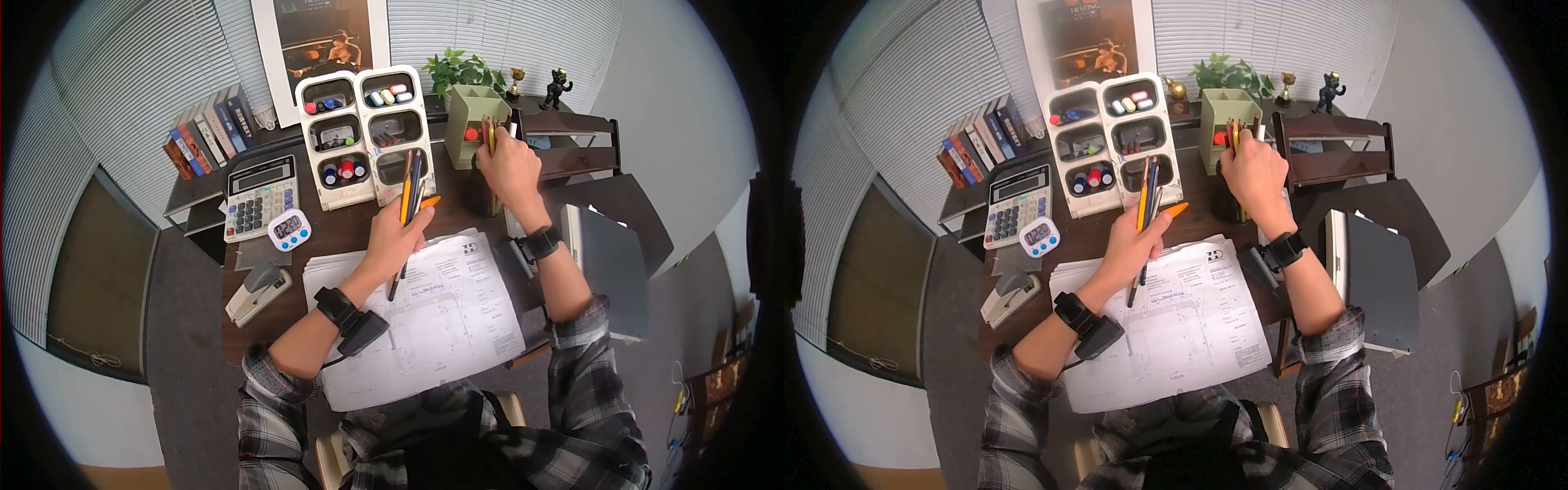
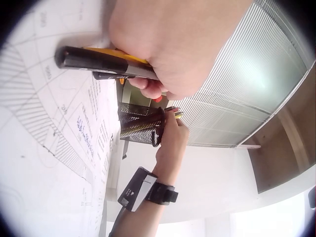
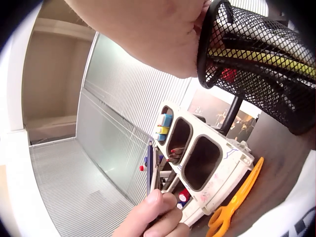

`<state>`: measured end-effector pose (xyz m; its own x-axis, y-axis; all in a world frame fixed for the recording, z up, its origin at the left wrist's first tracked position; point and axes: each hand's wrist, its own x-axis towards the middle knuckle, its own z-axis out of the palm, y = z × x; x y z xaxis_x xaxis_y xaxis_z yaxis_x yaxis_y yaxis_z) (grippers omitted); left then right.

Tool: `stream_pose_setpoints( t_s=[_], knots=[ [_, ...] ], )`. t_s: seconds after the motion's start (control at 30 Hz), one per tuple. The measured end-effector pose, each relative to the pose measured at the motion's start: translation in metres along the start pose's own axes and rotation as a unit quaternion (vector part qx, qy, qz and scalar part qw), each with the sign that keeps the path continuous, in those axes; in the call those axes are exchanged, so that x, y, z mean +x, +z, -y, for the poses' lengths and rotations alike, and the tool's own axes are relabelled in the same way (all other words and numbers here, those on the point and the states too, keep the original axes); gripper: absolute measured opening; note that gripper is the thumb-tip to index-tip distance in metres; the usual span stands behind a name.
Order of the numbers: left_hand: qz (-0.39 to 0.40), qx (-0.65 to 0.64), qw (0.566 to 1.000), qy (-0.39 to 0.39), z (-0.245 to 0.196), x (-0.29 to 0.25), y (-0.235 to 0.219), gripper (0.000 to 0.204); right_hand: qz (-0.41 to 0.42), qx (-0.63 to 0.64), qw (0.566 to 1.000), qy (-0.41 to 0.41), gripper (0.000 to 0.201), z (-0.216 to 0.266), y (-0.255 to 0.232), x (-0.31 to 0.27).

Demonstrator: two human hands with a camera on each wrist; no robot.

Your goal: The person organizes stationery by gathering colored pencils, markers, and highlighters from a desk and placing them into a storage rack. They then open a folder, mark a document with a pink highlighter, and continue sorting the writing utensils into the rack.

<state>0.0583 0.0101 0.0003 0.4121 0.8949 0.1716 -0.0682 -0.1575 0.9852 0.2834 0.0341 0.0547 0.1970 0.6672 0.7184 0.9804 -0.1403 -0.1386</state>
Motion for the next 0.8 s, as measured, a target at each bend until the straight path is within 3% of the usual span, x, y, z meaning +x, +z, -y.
stream_pose_setpoints(
  t_s=[0.17,0.53,0.8],
  knots=[
    [-0.002,0.000,1.000,0.003,0.003,0.001,-0.001,0.023,0.020,0.038,0.999,0.006,0.034,0.002,-0.005,-0.002],
    [0.004,0.018,1.000,0.007,0.001,0.000,0.000,0.023,0.035,-0.023,0.999,-0.017,0.034,0.001,0.006,0.006],
    [-0.006,0.004,1.000,0.007,0.004,0.001,-0.001,0.024,-0.005,-0.008,1.000,-0.017,0.038,0.010,-0.002,0.006]
  ],
)
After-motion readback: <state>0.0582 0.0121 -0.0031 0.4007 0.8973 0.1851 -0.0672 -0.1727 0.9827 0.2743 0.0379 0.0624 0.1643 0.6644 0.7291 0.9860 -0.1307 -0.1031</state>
